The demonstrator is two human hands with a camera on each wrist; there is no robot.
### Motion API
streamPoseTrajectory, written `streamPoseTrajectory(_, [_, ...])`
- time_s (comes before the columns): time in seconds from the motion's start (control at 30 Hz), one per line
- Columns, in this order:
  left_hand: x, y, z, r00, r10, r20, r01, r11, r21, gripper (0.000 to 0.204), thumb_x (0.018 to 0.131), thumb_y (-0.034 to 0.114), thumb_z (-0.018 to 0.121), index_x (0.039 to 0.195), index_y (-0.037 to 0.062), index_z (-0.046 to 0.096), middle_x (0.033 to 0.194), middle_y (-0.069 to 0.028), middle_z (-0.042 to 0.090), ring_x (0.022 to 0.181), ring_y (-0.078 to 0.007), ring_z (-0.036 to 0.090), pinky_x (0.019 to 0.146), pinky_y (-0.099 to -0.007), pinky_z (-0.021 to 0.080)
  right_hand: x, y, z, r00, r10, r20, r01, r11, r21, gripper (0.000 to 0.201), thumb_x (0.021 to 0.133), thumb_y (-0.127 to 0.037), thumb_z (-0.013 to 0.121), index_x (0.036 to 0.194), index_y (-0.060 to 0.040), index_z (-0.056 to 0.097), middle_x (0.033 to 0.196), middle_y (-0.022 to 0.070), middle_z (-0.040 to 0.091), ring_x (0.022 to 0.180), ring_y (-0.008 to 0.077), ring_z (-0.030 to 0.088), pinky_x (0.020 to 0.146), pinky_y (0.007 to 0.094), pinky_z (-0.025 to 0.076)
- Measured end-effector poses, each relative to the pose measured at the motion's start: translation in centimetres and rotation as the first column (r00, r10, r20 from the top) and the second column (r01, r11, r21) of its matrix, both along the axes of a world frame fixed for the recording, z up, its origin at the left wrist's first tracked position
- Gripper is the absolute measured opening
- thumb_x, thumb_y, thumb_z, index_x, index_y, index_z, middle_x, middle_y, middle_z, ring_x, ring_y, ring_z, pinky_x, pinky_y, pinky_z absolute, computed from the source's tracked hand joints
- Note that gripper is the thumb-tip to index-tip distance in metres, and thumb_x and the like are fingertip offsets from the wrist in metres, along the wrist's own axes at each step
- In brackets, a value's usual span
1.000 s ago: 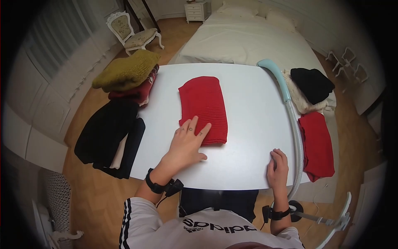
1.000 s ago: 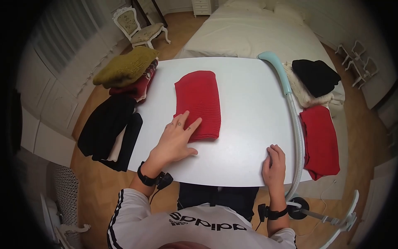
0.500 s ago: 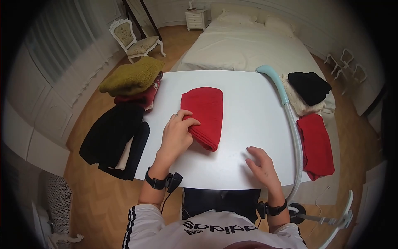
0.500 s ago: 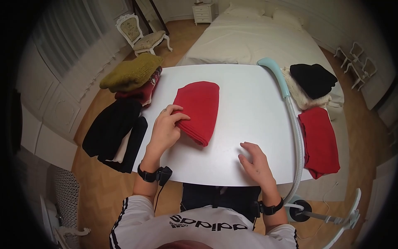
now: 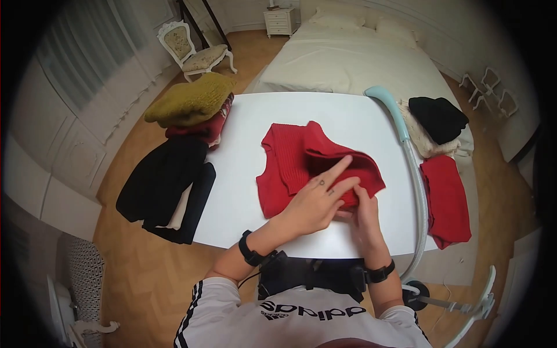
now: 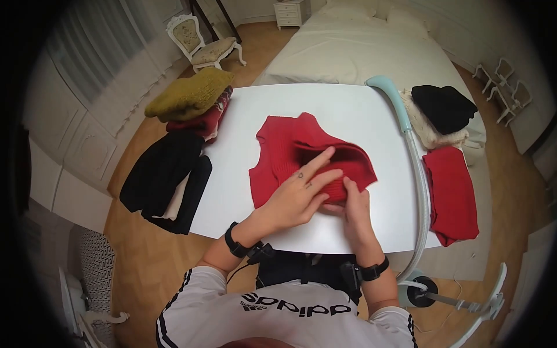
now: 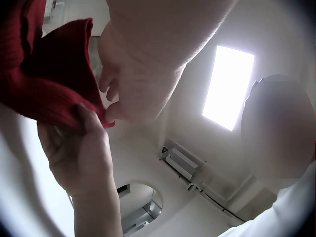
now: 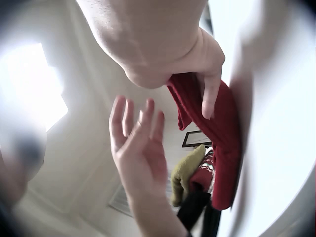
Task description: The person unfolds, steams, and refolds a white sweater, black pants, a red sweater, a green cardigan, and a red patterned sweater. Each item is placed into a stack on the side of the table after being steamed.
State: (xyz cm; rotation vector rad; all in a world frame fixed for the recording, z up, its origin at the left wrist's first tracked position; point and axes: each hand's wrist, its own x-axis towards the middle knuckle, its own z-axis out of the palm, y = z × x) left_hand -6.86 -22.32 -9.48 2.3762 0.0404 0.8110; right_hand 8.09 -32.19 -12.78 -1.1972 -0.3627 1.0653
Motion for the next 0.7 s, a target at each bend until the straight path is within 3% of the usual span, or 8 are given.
streamPoseTrajectory(0.07, [-1.4,0.5,-1.4,0.893,0.379,-0.244,-0.33,0.918,0.218,0.058,0.095,0.022,0.069,0.147,0.0054,0.048,0.163,-0.0249,0.03,0.15,-0.0452,0.032,0.119,-0.0537,0.035,2.2,-0.5,-2.6,0.954,0.045,-0.297,-0.049,0.999,-0.007,0.046,0.104,-0.03,0.051,0.138,0.0005,0.049,0.115,0.02,0.071,0.091,0.0333,0.076,0.071,0.0422,0.068])
streamPoseTrajectory(0.17, [-2.9,1.4,-4.1,0.657,0.473,-0.587,-0.366,0.881,0.3,0.086,0.089,0.05,0.074,0.156,0.0069,0.041,0.166,-0.0268,0.022,0.154,-0.05,0.019,0.122,-0.064,0.02,2.5,-1.4,-3.7,0.987,0.065,-0.149,-0.065,0.998,0.01,0.052,0.103,-0.023,0.056,0.145,0.0024,0.042,0.13,0.0237,0.062,0.103,0.0355,0.073,0.083,0.0411,0.066])
streamPoseTrajectory(0.27, [-3.4,1.3,-4.8,0.603,0.472,-0.643,-0.318,0.882,0.349,0.085,0.087,0.05,0.076,0.156,0.0104,0.043,0.168,-0.0256,0.019,0.154,-0.0493,0.017,0.122,-0.0663,0.02,2.5,-1.1,-3.9,0.84,-0.286,0.46,0.279,0.956,0.086,0.066,0.095,-0.011,0.066,0.151,0.0043,0.034,0.144,0.0276,0.048,0.128,0.0411,0.058,0.104,0.0465,0.054])
streamPoseTrajectory(0.33, [-3.6,1.5,-5.1,0.61,0.471,-0.637,-0.315,0.882,0.351,0.084,0.087,0.049,0.076,0.154,0.0118,0.045,0.169,-0.025,0.018,0.155,-0.049,0.017,0.121,-0.0676,0.02,4.0,-0.8,-2.4,-0.007,-0.175,0.985,0.32,0.932,0.168,0.081,0.086,-0.005,0.072,0.156,0.0026,0.031,0.151,0.0298,0.038,0.144,0.0454,0.037,0.119,0.0505,0.035])
streamPoseTrajectory(0.37, [-3.7,1.7,-5.2,0.636,0.472,-0.61,-0.328,0.881,0.34,0.078,0.085,0.049,0.078,0.148,0.0106,0.051,0.167,-0.0245,0.022,0.153,-0.0486,0.021,0.12,-0.0657,0.024,4.5,-0.5,-2.2,-0.093,-0.025,0.995,0.248,0.968,0.048,0.085,0.082,-0.006,0.075,0.156,-0.0015,0.033,0.152,0.0294,0.038,0.145,0.0488,0.033,0.121,0.0529,0.03])
streamPoseTrajectory(0.5, [-4.2,3.1,-4.7,0.744,0.413,-0.526,-0.367,0.909,0.196,0.06,0.079,0.045,0.084,0.122,0.0052,0.068,0.16,-0.023,0.038,0.145,-0.0467,0.038,0.115,-0.0551,0.038,4.1,2.4,-1.5,0.018,0.164,0.986,-0.042,0.986,-0.163,0.084,0.083,-0.008,0.074,0.158,-0.0087,0.035,0.153,0.0284,0.037,0.145,0.048,0.035,0.119,0.0525,0.033])
streamPoseTrajectory(0.6, [-4.2,3.0,-3.6,0.732,0.429,-0.53,-0.408,0.898,0.163,0.052,0.077,0.042,0.086,0.109,0.004,0.072,0.154,-0.0211,0.047,0.134,-0.0435,0.048,0.11,-0.047,0.044,4.9,4.4,-3.0,-0.207,0.204,0.957,-0.022,0.977,-0.213,0.071,0.085,-0.011,0.075,0.15,-0.0112,0.049,0.15,0.0256,0.045,0.141,0.0451,0.042,0.115,0.0521,0.038])
streamPoseTrajectory(0.7, [-4.7,2.1,-2.4,0.737,0.397,-0.547,-0.369,0.915,0.166,0.048,0.076,0.037,0.088,0.105,0.0029,0.072,0.149,-0.0185,0.05,0.129,-0.0408,0.05,0.107,-0.0449,0.046,5.7,4.5,-2.8,-0.082,0.125,0.989,-0.097,0.986,-0.133,0.025,0.088,-0.012,0.071,0.112,-0.0042,0.07,0.112,0.0182,0.067,0.107,0.0379,0.065,0.094,0.0488,0.054])
